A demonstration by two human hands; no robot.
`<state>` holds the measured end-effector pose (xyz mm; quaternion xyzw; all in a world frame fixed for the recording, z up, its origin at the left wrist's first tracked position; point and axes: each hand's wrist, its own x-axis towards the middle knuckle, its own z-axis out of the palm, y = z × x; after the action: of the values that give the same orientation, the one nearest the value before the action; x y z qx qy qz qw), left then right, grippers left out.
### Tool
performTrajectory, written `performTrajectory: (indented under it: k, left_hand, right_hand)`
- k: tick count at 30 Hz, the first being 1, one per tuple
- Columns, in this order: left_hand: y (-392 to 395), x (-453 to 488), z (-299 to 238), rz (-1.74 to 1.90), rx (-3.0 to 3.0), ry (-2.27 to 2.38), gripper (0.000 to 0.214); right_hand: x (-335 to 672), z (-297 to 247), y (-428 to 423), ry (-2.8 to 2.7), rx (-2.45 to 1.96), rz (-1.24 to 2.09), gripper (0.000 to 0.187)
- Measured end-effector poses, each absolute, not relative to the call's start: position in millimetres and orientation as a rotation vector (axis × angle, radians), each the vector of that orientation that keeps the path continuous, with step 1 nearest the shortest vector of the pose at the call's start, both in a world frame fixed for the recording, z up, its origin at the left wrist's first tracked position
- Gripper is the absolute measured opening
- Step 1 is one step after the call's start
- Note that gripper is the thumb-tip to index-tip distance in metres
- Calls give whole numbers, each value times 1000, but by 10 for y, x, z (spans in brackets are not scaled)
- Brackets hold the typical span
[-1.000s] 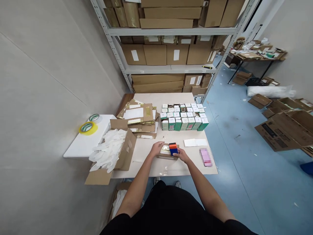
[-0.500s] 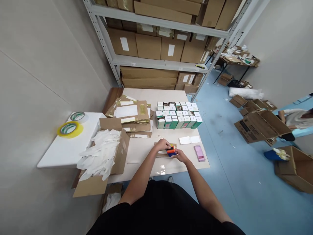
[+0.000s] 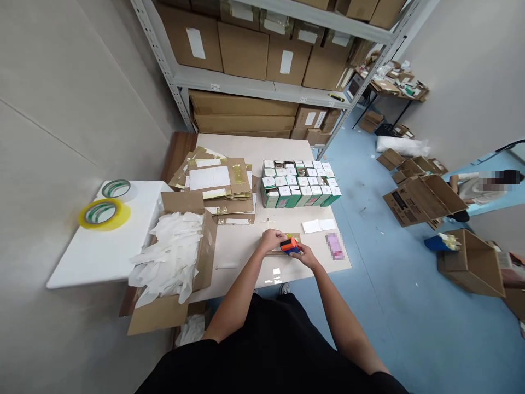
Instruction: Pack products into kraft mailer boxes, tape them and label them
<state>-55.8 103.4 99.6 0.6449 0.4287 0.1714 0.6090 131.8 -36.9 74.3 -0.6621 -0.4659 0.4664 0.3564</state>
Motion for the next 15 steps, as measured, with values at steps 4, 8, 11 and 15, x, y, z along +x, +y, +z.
performTrajectory:
  k: [4, 8, 11, 15]
  left_hand:
    - [1059, -596, 921, 448, 1400, 1020, 17]
    - [1008, -538, 807, 508, 1333, 1107, 18]
    - [1002, -530, 734, 603, 1185, 1179, 21]
    - [1093, -663, 706, 733, 1068, 1251, 24]
  right_hand:
    - [1211, 693, -397, -1161, -1819, 991, 44]
    - [1267, 668, -318, -1157, -1866, 958, 46]
    - [1393, 696, -250, -1228, -1909, 960, 47]
    - [1563, 721, -223, -1258, -1992, 940, 50]
